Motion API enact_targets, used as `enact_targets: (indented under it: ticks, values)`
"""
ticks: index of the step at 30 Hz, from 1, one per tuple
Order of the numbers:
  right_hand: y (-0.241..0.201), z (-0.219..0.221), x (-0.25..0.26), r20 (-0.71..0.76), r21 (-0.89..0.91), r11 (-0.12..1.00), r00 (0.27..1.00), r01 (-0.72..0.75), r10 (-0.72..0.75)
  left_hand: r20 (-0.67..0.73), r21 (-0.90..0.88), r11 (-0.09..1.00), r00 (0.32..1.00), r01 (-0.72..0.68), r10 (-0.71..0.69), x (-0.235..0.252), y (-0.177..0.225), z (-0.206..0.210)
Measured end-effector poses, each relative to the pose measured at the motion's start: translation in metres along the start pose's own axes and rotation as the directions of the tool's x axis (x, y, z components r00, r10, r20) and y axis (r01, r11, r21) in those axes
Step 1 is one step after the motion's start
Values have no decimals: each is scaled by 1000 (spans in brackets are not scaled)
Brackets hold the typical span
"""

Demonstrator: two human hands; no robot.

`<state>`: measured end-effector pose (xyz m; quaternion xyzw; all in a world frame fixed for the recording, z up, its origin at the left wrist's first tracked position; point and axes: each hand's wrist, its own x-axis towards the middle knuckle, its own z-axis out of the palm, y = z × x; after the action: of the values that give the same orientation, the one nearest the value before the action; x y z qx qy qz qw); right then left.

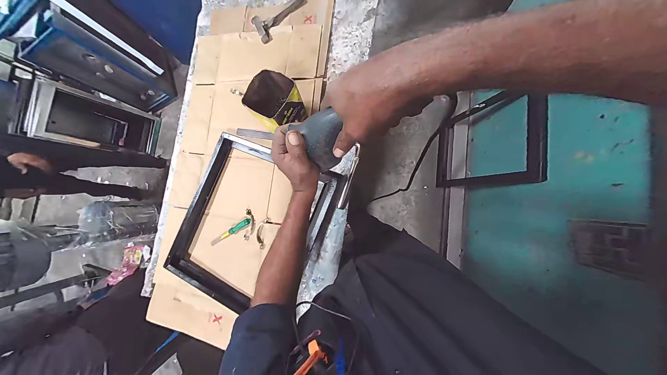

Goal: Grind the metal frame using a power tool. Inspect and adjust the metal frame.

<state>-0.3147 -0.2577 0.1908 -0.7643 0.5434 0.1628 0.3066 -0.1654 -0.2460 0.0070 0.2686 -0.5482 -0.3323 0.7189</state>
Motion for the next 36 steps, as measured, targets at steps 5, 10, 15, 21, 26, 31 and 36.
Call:
enact_targets:
  ticks: [5,10,15,21,26,31,36]
  values:
    - [-3,1,-4,-11,11,1000,1000,-20,20,9,22,1000,1000,19,-20,-1,-2,-3]
    - [-3,3,-3,-3,45,998,999,-33,33,31,6,1000,999,15,-15,-1,-4,-4]
    - [-3,5,-1,-1,61,997,999,-36,36,18,-7,999,999,35,-35,-2,-5,-4]
    - [-2,6,3,3,60,998,1000,-17,17,9,-25,999,999,32,-32,-3,-6,-4]
    - [-1,6,5,14,42,999,1000,-2,1,7,-29,999,999,41,-41,-4,-8,-5]
    - [0,7,9,20,41,999,1000,-5,4,1,-24,999,999,47,-47,-5,-8,-5]
    - [2,7,12,35,10,1000,999,21,-22,-2,-29,998,998,57,-57,-6,-9,-7]
